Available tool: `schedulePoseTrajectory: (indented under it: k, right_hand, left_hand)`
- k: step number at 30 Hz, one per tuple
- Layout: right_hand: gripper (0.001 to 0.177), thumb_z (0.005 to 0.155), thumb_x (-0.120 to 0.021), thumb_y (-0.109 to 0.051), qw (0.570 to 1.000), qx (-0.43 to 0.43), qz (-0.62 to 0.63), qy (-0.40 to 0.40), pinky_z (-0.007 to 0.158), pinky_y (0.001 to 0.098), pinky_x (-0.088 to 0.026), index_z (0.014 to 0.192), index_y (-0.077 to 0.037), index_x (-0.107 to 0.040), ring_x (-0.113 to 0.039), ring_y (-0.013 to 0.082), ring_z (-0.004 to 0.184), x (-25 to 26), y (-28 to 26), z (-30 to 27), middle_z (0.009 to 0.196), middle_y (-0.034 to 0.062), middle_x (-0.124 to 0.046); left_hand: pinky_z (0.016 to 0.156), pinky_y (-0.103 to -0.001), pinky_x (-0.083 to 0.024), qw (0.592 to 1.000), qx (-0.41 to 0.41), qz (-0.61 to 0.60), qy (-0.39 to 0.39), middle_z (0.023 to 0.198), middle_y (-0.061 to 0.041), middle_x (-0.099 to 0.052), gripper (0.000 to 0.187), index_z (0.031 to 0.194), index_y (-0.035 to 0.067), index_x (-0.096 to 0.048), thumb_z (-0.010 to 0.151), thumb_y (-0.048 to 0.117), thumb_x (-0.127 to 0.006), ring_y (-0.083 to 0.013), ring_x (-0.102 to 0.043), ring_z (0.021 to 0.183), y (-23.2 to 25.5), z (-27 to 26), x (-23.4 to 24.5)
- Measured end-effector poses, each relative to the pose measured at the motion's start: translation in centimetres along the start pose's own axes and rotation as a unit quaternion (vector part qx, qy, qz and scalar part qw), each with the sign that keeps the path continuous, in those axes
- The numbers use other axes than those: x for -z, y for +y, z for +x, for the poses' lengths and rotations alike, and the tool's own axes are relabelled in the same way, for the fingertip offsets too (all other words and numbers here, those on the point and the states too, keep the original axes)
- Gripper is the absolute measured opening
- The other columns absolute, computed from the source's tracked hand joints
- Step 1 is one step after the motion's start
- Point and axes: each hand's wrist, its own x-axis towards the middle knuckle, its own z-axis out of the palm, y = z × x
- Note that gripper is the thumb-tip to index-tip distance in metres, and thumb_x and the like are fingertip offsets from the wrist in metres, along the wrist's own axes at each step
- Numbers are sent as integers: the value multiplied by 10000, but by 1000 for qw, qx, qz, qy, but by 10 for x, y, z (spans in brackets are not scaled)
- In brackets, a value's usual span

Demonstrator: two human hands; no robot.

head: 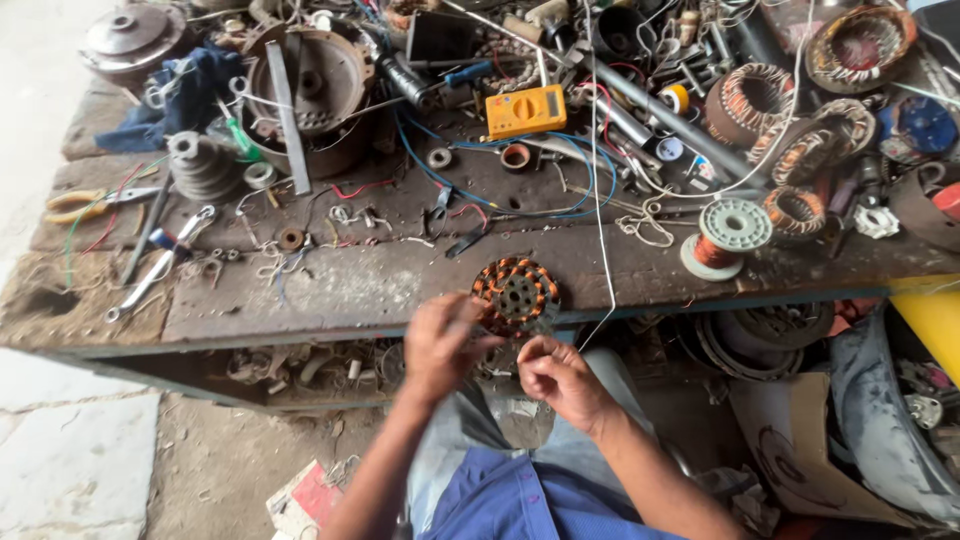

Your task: The person winds copper wire around a circular motor stator core using a spool and a metal guide tool. They repeatedly thread the wire through slots in the stator, pull it taut, and adjust the coil placement while seated at a cluttered workbench.

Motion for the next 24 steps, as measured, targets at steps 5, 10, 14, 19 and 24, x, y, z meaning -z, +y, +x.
schedulePoseTrajectory:
  k: [5,10,14,19,24]
  right_hand:
    - [563,876,-731,-292,998,-49,-26,-31,683,256,-494,1350,-44,-555,-590,133,737,0,-16,-15,897,82,-665]
    - [619,920,-696,-372,997,-59,-53,23,661,260,-460,1354,40,-537,-568,130,714,13,-28,-17,833,71,-639]
    - [535,1064,-609,-393,996,-80,21,-31,580,272,-366,1296,89,-586,-432,87,577,31,-20,-14,634,-12,-484]
    - [440,1064,-536,-401,992,-128,-11,4,508,263,-307,1072,24,-651,-347,67,479,36,-21,2,533,-35,-390]
    - [370,1081,-571,-357,998,-58,7,2,560,286,-336,865,-61,-623,-365,91,525,51,0,-13,567,-30,-401]
  left_hand:
    - [842,-439,-518,981,116,143,55,1103,-162,-670,363,1153,65,-716,825,169,-829,-353,-641,991,-75,5,51]
    - [748,-418,-505,959,194,197,71,988,-118,-636,188,1039,76,-718,946,206,-817,-304,-650,877,-106,3,51]
    - [708,-420,-489,945,210,243,58,974,-120,-626,183,990,74,-715,947,226,-810,-309,-642,843,-106,-7,43]
    - [679,-427,-485,949,199,237,68,943,-115,-625,181,925,96,-700,935,243,-804,-316,-637,810,-101,-1,41]
    - [586,-411,-464,949,196,235,-81,905,-104,-629,218,866,100,-688,927,279,-797,-274,-624,723,-108,4,51]
